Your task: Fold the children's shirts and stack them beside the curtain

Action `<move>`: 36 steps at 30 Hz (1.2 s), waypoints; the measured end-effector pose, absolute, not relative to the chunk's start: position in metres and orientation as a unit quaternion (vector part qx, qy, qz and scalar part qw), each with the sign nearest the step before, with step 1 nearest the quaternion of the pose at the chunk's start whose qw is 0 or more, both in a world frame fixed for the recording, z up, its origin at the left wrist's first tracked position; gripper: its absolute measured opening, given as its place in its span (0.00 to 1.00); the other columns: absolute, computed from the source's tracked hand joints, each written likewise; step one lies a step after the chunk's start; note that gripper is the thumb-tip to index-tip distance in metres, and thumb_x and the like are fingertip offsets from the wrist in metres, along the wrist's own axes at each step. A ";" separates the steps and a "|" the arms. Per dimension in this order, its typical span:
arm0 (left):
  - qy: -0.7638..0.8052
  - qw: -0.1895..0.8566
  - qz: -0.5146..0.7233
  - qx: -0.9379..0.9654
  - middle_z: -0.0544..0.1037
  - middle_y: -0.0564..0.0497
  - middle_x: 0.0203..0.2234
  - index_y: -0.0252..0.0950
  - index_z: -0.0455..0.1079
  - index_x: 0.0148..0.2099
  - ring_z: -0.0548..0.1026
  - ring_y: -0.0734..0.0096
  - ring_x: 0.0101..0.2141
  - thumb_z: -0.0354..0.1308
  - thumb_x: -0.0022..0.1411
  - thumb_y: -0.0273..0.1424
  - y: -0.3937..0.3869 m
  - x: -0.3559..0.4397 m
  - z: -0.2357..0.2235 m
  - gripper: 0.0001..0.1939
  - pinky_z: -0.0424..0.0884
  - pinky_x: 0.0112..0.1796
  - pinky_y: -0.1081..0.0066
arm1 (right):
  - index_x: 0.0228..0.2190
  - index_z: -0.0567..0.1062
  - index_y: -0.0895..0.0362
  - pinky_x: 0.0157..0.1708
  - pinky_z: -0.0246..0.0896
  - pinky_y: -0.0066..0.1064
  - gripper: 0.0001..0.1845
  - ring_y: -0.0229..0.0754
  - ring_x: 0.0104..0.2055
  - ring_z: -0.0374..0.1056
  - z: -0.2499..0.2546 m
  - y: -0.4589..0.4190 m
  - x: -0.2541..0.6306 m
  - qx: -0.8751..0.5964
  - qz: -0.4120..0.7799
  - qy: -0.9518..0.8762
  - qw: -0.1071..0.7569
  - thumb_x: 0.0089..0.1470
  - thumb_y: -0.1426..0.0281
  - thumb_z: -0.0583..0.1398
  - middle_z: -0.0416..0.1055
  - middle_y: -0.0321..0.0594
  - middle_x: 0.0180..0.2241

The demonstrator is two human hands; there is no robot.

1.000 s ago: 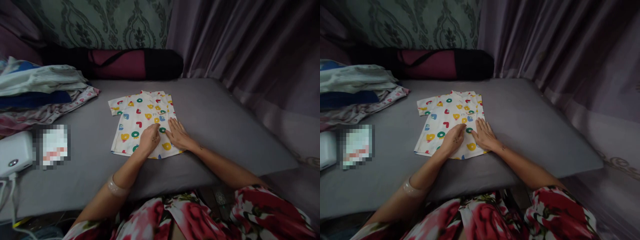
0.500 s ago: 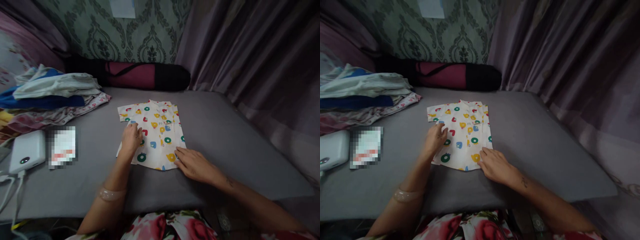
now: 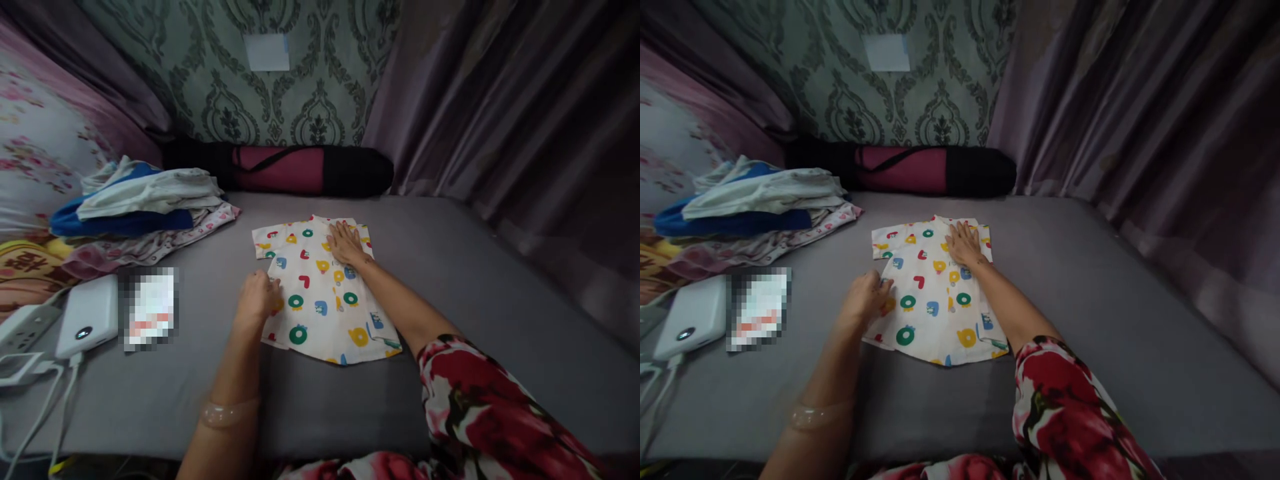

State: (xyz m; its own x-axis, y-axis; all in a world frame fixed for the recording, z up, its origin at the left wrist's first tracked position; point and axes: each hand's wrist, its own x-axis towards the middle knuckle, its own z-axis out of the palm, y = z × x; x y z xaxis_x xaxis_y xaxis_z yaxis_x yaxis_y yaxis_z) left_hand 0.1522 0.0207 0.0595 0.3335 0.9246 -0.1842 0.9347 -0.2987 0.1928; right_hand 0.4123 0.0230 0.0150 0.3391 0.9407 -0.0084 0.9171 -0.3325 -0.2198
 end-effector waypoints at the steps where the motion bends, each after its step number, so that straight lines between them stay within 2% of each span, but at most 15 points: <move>1: 0.577 0.139 -0.026 0.804 0.75 0.35 0.45 0.31 0.68 0.45 0.74 0.54 0.47 0.46 0.67 0.37 0.021 0.150 0.061 0.16 0.68 0.43 0.66 | 0.66 0.50 0.57 0.66 0.25 0.50 0.31 0.49 0.70 0.32 0.012 0.025 0.412 -0.815 0.070 -0.568 0.086 0.67 0.60 0.39 0.39 0.44 0.69; 7: 0.584 0.166 -0.075 0.791 0.76 0.35 0.45 0.31 0.67 0.46 0.75 0.54 0.46 0.47 0.65 0.39 0.022 0.143 0.067 0.17 0.68 0.38 0.66 | 0.67 0.48 0.54 0.65 0.25 0.52 0.32 0.49 0.70 0.32 0.003 0.030 0.416 -0.819 0.081 -0.563 0.071 0.66 0.57 0.38 0.38 0.41 0.69; 12: 0.592 0.190 -0.070 0.780 0.78 0.36 0.44 0.32 0.68 0.47 0.77 0.56 0.44 0.50 0.62 0.40 0.023 0.143 0.069 0.17 0.68 0.35 0.68 | 0.66 0.50 0.55 0.65 0.28 0.53 0.32 0.51 0.70 0.33 0.010 0.033 0.418 -0.823 0.108 -0.555 0.054 0.65 0.58 0.41 0.39 0.44 0.69; 15: 0.590 0.209 -0.072 0.777 0.78 0.38 0.45 0.34 0.70 0.45 0.77 0.56 0.44 0.51 0.62 0.40 0.023 0.143 0.070 0.17 0.68 0.34 0.69 | 0.62 0.60 0.59 0.64 0.33 0.52 0.29 0.54 0.68 0.41 0.021 0.040 0.406 -0.824 0.062 -0.558 0.078 0.64 0.62 0.47 0.48 0.50 0.67; 18: 0.582 0.216 -0.072 0.780 0.79 0.38 0.44 0.34 0.73 0.43 0.77 0.56 0.43 0.51 0.61 0.41 0.024 0.142 0.071 0.17 0.68 0.33 0.70 | 0.55 0.69 0.59 0.62 0.44 0.43 0.23 0.51 0.62 0.54 0.033 0.054 0.377 -0.791 0.008 -0.597 0.132 0.63 0.67 0.48 0.62 0.50 0.60; 21: 0.575 0.215 -0.069 0.786 0.79 0.37 0.43 0.34 0.74 0.41 0.78 0.57 0.42 0.51 0.60 0.40 0.024 0.140 0.070 0.17 0.68 0.33 0.70 | 0.51 0.72 0.56 0.52 0.56 0.34 0.21 0.47 0.53 0.65 0.044 0.076 0.337 -0.749 0.069 -0.642 0.148 0.63 0.68 0.47 0.72 0.45 0.51; 23: 0.570 0.228 -0.067 0.787 0.80 0.38 0.41 0.33 0.74 0.41 0.78 0.57 0.40 0.52 0.60 0.39 0.025 0.139 0.069 0.17 0.68 0.33 0.69 | 0.47 0.74 0.55 0.49 0.59 0.32 0.20 0.46 0.51 0.67 0.049 0.092 0.309 -0.727 0.107 -0.663 0.138 0.63 0.67 0.47 0.74 0.43 0.48; 25: 0.564 0.244 -0.066 0.786 0.80 0.38 0.39 0.33 0.74 0.41 0.78 0.58 0.38 0.52 0.59 0.38 0.026 0.138 0.069 0.16 0.68 0.32 0.69 | 0.45 0.75 0.56 0.49 0.59 0.32 0.19 0.47 0.51 0.67 0.051 0.106 0.283 -0.724 0.117 -0.668 0.124 0.63 0.66 0.48 0.73 0.45 0.48; 31: 0.547 0.265 -0.067 0.791 0.80 0.40 0.39 0.35 0.75 0.40 0.78 0.58 0.39 0.54 0.59 0.37 0.029 0.140 0.066 0.14 0.68 0.32 0.70 | 0.51 0.71 0.60 0.49 0.63 0.36 0.21 0.50 0.52 0.68 0.045 0.125 0.233 -0.759 0.114 -0.633 0.102 0.61 0.63 0.52 0.66 0.55 0.55; 33: 0.544 0.271 -0.069 0.791 0.80 0.39 0.38 0.35 0.76 0.39 0.78 0.57 0.40 0.55 0.59 0.36 0.029 0.140 0.066 0.13 0.68 0.32 0.70 | 0.52 0.70 0.64 0.49 0.64 0.36 0.22 0.50 0.52 0.68 0.042 0.127 0.226 -0.768 0.116 -0.622 0.101 0.60 0.66 0.54 0.65 0.58 0.54; 36: 0.540 0.282 -0.072 0.790 0.80 0.40 0.35 0.35 0.76 0.36 0.78 0.57 0.38 0.55 0.58 0.35 0.030 0.140 0.067 0.11 0.68 0.31 0.70 | 0.52 0.69 0.68 0.49 0.64 0.38 0.20 0.51 0.53 0.68 0.039 0.130 0.222 -0.773 0.117 -0.616 0.098 0.59 0.75 0.52 0.65 0.62 0.53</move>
State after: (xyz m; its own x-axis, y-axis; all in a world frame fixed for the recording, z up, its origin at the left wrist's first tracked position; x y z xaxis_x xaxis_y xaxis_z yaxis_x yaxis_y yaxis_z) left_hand 0.1402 0.0296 0.0671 0.4067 0.8125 -0.4176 0.8933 -0.2581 0.3679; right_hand 0.2217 0.1295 0.0390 0.2143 0.9749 -0.0599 0.9289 -0.2223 -0.2962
